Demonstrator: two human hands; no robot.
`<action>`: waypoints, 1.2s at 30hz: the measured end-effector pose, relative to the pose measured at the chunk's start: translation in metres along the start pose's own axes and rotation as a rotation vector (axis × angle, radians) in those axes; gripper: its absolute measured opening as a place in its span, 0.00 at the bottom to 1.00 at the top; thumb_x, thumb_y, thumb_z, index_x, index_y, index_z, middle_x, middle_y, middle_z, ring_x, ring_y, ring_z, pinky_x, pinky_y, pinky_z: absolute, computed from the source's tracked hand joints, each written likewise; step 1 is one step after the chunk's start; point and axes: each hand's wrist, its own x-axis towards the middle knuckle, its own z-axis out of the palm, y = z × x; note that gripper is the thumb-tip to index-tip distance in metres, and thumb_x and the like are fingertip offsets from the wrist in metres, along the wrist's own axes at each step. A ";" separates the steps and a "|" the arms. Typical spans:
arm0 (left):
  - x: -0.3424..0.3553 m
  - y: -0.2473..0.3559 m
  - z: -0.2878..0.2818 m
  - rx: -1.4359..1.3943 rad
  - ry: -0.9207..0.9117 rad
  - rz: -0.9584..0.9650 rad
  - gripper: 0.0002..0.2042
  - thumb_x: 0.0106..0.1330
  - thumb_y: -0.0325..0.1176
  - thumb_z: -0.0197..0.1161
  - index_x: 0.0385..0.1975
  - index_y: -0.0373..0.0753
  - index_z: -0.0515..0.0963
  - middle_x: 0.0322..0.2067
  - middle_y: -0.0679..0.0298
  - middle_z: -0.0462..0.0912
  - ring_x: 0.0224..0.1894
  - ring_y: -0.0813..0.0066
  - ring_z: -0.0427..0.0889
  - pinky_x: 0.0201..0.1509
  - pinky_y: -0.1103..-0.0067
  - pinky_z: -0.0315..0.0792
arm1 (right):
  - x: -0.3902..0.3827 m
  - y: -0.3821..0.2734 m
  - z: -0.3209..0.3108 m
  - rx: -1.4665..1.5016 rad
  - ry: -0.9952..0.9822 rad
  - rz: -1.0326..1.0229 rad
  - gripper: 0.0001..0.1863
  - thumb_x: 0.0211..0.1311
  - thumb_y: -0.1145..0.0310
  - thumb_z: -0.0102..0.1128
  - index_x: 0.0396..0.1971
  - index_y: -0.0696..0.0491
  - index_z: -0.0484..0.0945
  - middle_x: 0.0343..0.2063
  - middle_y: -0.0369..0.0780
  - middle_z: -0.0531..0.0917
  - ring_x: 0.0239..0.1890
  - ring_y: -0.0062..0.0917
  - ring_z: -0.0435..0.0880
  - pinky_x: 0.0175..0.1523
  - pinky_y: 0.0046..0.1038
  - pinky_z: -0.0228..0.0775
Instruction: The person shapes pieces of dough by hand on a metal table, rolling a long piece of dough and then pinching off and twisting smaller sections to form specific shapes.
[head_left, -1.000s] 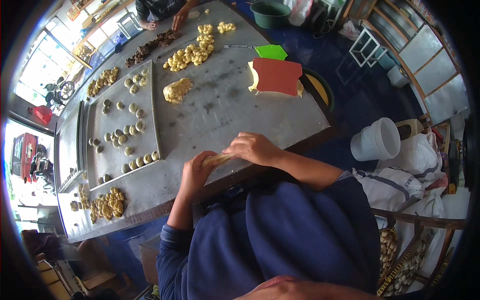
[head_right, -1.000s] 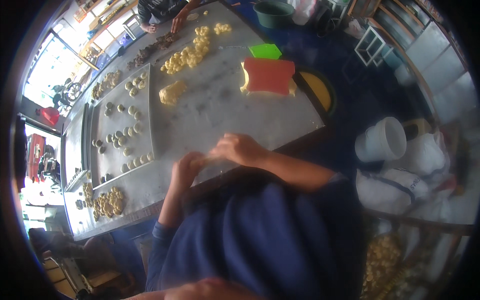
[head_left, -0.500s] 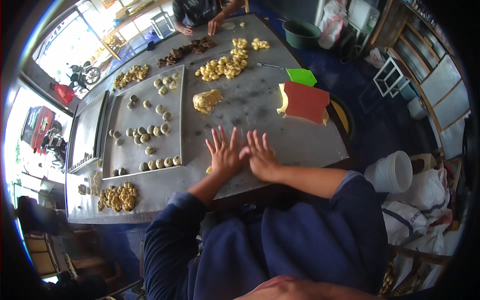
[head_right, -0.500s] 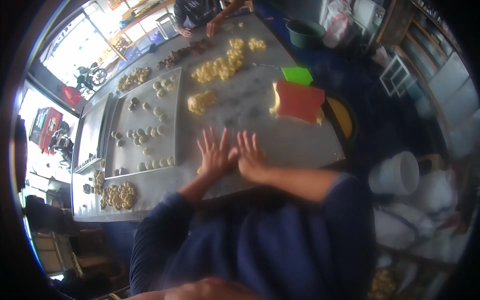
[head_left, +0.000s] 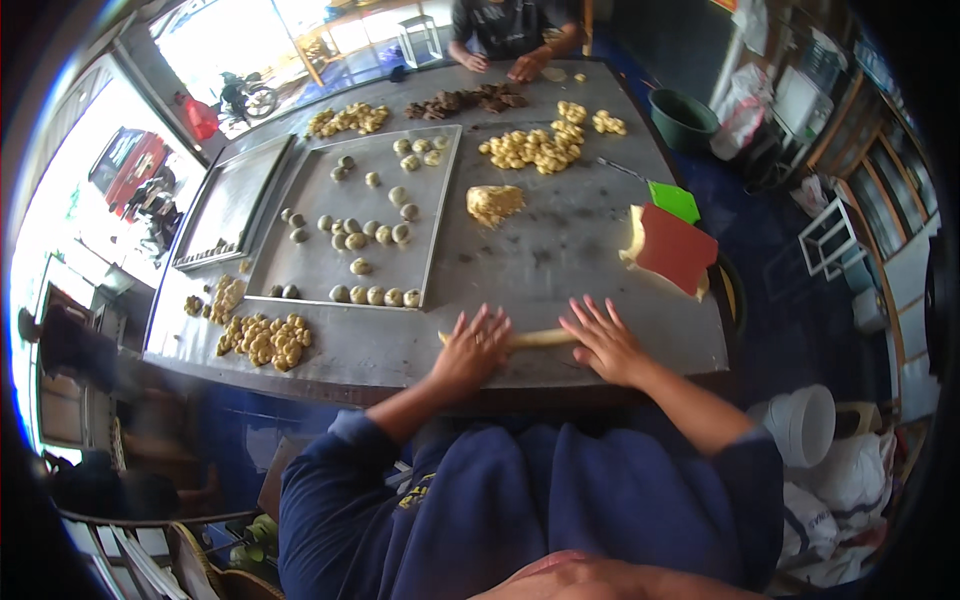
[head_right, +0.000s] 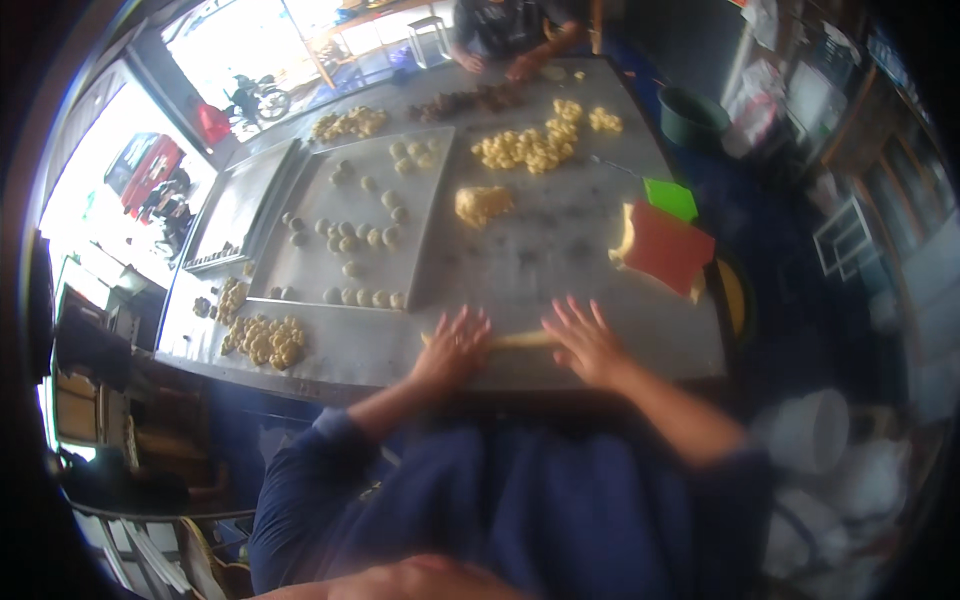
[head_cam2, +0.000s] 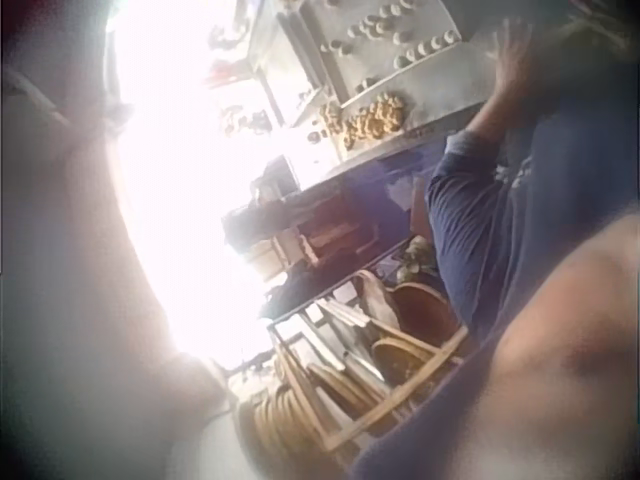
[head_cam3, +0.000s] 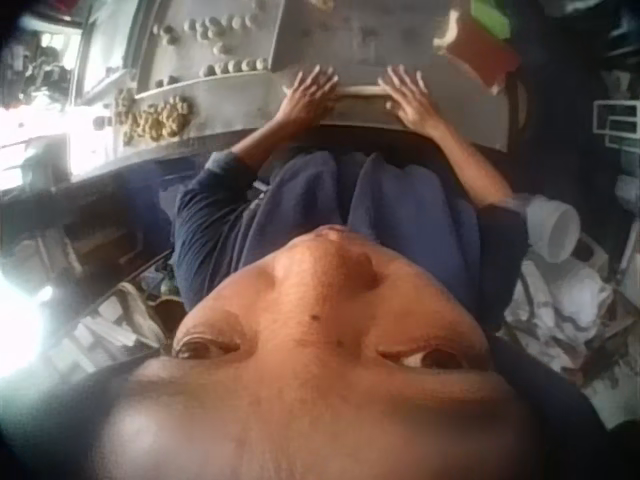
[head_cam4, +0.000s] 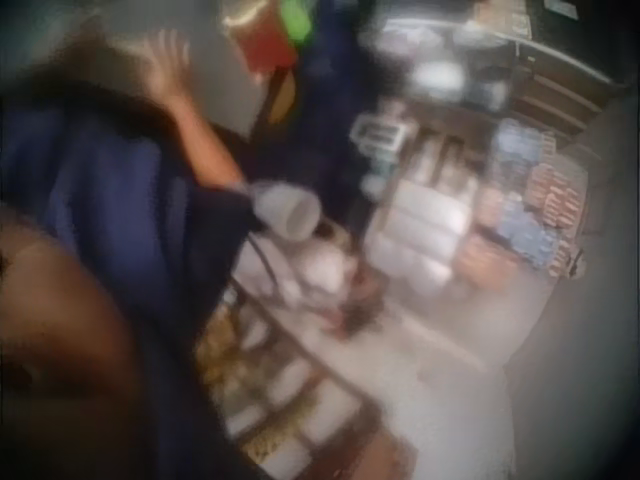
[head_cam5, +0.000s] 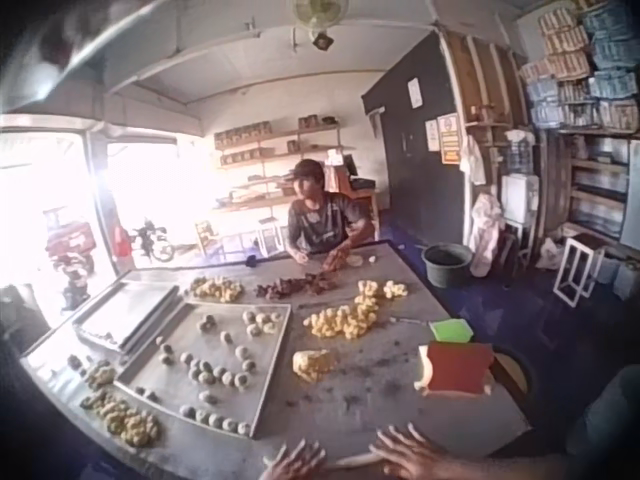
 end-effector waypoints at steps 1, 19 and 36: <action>-0.024 0.010 -0.001 0.024 -0.028 -0.003 0.34 0.68 0.49 0.55 0.70 0.40 0.56 0.71 0.57 0.56 0.75 0.57 0.50 0.74 0.55 0.48 | -0.014 -0.011 -0.008 0.046 -0.039 0.014 0.34 0.69 0.46 0.46 0.70 0.45 0.59 0.71 0.46 0.57 0.74 0.45 0.50 0.74 0.56 0.34; 0.093 -0.056 0.028 -0.191 0.511 -0.419 0.40 0.66 0.69 0.39 0.70 0.48 0.60 0.73 0.46 0.44 0.76 0.48 0.34 0.74 0.49 0.29 | 0.129 0.002 0.024 -0.357 -0.070 0.249 0.43 0.66 0.37 0.41 0.73 0.50 0.49 0.73 0.54 0.44 0.75 0.50 0.35 0.73 0.57 0.22; -0.087 -0.021 -0.014 -0.666 0.265 -0.166 0.21 0.59 0.27 0.58 0.54 0.47 0.77 0.57 0.59 0.77 0.62 0.54 0.72 0.66 0.64 0.66 | -0.058 0.006 -0.024 0.003 0.121 0.497 0.19 0.50 0.76 0.67 0.45 0.56 0.82 0.48 0.46 0.79 0.52 0.42 0.75 0.61 0.38 0.65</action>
